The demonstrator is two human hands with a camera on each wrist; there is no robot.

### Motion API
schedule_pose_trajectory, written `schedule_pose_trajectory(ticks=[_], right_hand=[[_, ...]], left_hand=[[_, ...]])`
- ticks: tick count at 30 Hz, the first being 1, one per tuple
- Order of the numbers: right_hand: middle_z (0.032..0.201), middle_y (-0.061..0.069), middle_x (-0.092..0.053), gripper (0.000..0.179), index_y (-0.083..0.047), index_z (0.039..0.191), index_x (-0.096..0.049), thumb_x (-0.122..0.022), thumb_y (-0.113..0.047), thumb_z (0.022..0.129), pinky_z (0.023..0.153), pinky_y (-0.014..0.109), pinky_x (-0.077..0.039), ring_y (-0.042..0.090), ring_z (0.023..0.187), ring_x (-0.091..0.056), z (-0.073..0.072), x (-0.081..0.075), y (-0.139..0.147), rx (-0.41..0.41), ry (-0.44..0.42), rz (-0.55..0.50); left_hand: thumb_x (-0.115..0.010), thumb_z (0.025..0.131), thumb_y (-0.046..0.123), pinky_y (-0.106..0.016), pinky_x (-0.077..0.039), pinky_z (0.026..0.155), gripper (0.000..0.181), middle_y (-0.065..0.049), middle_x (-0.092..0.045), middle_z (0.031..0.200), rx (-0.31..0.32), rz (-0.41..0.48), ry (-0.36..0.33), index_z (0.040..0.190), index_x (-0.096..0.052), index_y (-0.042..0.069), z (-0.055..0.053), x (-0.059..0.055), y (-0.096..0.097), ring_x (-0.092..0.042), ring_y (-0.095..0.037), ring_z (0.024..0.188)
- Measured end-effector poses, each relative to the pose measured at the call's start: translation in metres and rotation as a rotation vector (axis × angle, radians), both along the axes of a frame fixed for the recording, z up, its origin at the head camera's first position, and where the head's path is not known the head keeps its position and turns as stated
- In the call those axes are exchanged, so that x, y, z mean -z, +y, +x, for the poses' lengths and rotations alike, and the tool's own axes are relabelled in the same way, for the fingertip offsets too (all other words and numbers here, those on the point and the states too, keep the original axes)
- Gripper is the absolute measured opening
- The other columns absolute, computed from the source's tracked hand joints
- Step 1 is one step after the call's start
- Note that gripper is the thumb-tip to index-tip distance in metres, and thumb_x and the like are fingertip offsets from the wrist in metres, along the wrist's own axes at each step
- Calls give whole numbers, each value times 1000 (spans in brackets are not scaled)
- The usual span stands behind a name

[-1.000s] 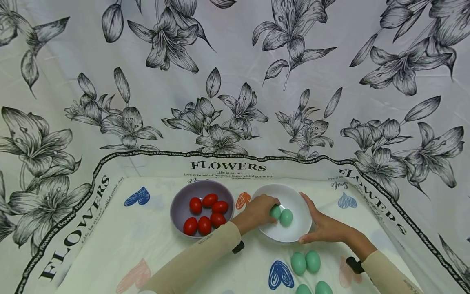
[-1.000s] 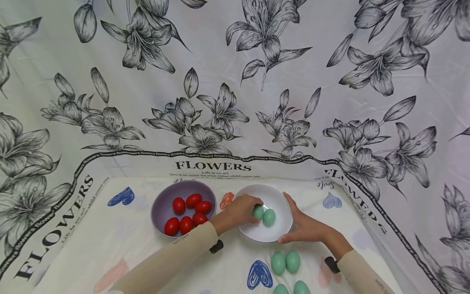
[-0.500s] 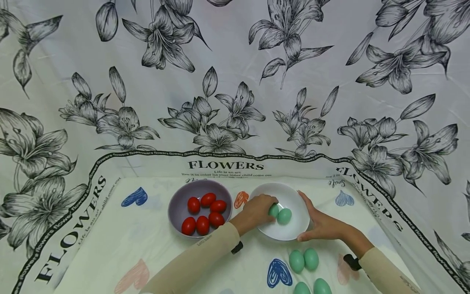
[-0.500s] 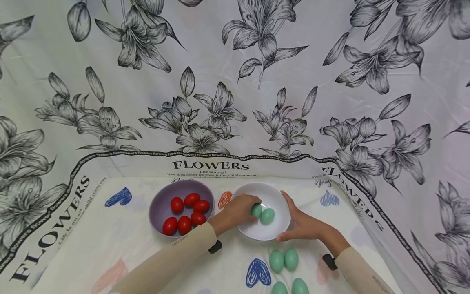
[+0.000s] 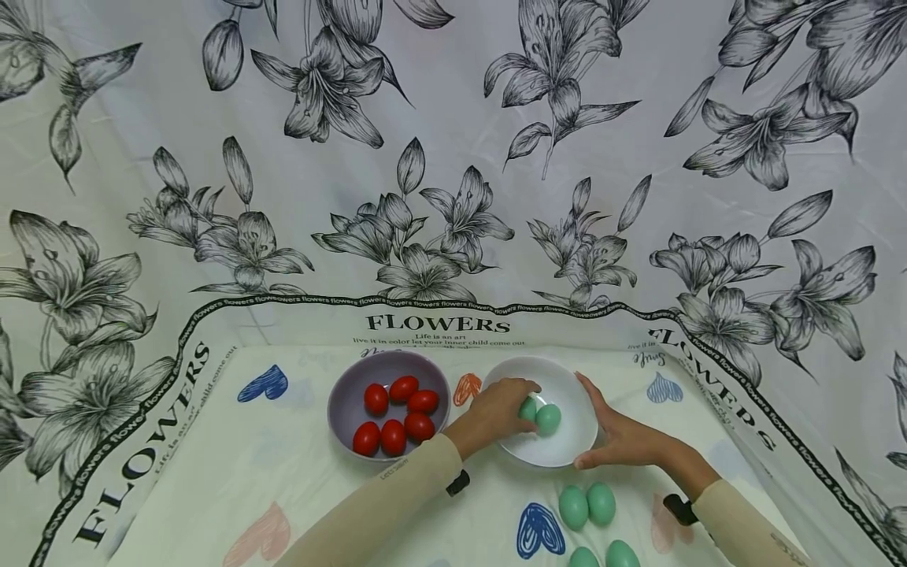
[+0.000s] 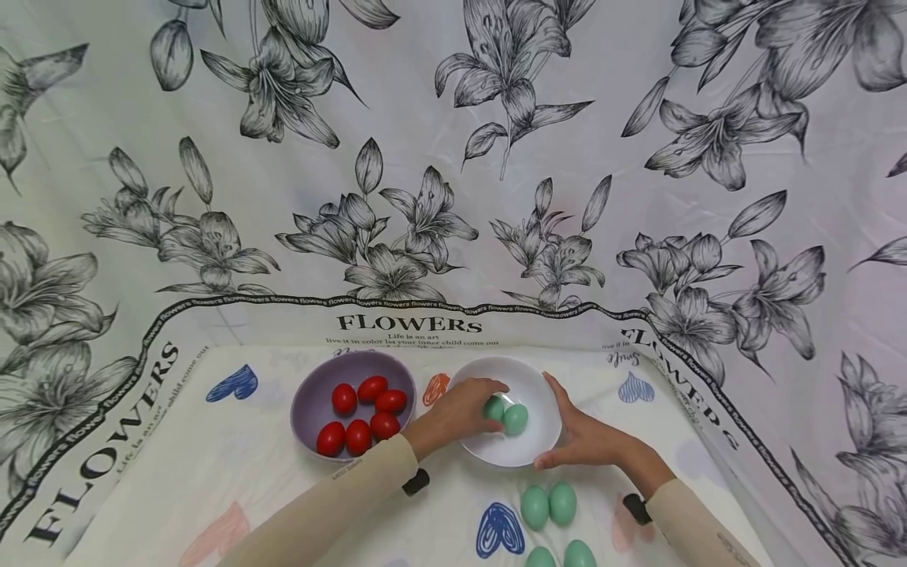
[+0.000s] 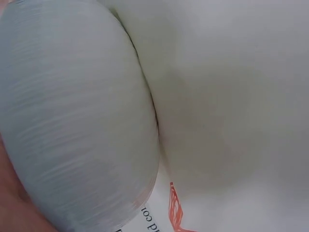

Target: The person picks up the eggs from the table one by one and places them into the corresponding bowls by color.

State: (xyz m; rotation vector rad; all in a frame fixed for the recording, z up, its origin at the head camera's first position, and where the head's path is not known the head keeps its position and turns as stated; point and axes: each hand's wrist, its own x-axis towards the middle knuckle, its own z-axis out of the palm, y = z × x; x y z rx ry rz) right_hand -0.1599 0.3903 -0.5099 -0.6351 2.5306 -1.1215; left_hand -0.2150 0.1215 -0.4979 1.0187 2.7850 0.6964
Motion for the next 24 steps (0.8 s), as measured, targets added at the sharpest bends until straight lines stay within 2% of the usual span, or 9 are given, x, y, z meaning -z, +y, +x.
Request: schedule_pose_trajectory(ticks=[4, 8, 12, 17, 21, 23, 24], right_hand=[[163, 13, 2, 134, -31, 153, 22, -86, -35, 74, 105, 67, -27, 40, 145, -14, 3, 0, 2, 2, 13, 53], [163, 11, 4, 132, -33, 153, 22, -85, -35, 75, 106, 66, -27, 39, 146, -13, 3, -1, 2, 4, 9, 64], [163, 12, 5, 131, -32, 152, 22, -84, -32, 77, 106, 67, -26, 40, 146, -11, 2, -2, 0, -11, -7, 38], [163, 13, 4, 130, -33, 152, 23, -84, -32, 77, 105, 71, -24, 43, 146, -9, 4, -2, 1, -10, -23, 37], [163, 14, 2, 131, -35, 153, 21, -85, -35, 75, 107, 68, -25, 42, 145, -13, 3, -4, 1, 17, -12, 51], [163, 13, 2, 131, -35, 153, 20, -85, -34, 75, 107, 68, -25, 42, 145, -13, 3, -3, 2, 13, -5, 44], [163, 13, 2, 131, -34, 153, 20, -85, -33, 75, 107, 67, -25, 41, 145, -13, 3, -3, 2, 9, -1, 34]], left_hand=[[-70, 87, 50, -28, -44, 103, 59, 12, -59, 133, 65, 144, 0, 139, -55, 25, 2, 3, -4, -53, -7, 122], [-58, 93, 56, -33, -40, 108, 61, 16, -49, 143, 152, 347, -25, 146, -46, 30, 10, -3, -9, -44, -7, 133], [-57, 93, 57, -37, -39, 108, 64, 21, -40, 149, 253, 513, -77, 150, -37, 36, 26, -16, -17, -36, -5, 138], [-55, 91, 61, -35, -36, 111, 72, 20, -32, 154, 466, 606, -161, 153, -31, 33, 51, -26, -28, -31, -5, 141], [-49, 87, 69, -34, -33, 113, 80, 17, -31, 156, 674, 667, -390, 155, -30, 30, 73, -29, -31, -31, -8, 142], [-52, 87, 68, -32, -30, 114, 82, 17, -30, 156, 778, 661, -565, 155, -28, 30, 84, -32, -32, -28, -7, 143], [-52, 84, 72, -31, -28, 115, 88, 17, -28, 157, 829, 647, -638, 156, -26, 29, 89, -32, -32, -26, -7, 144]])
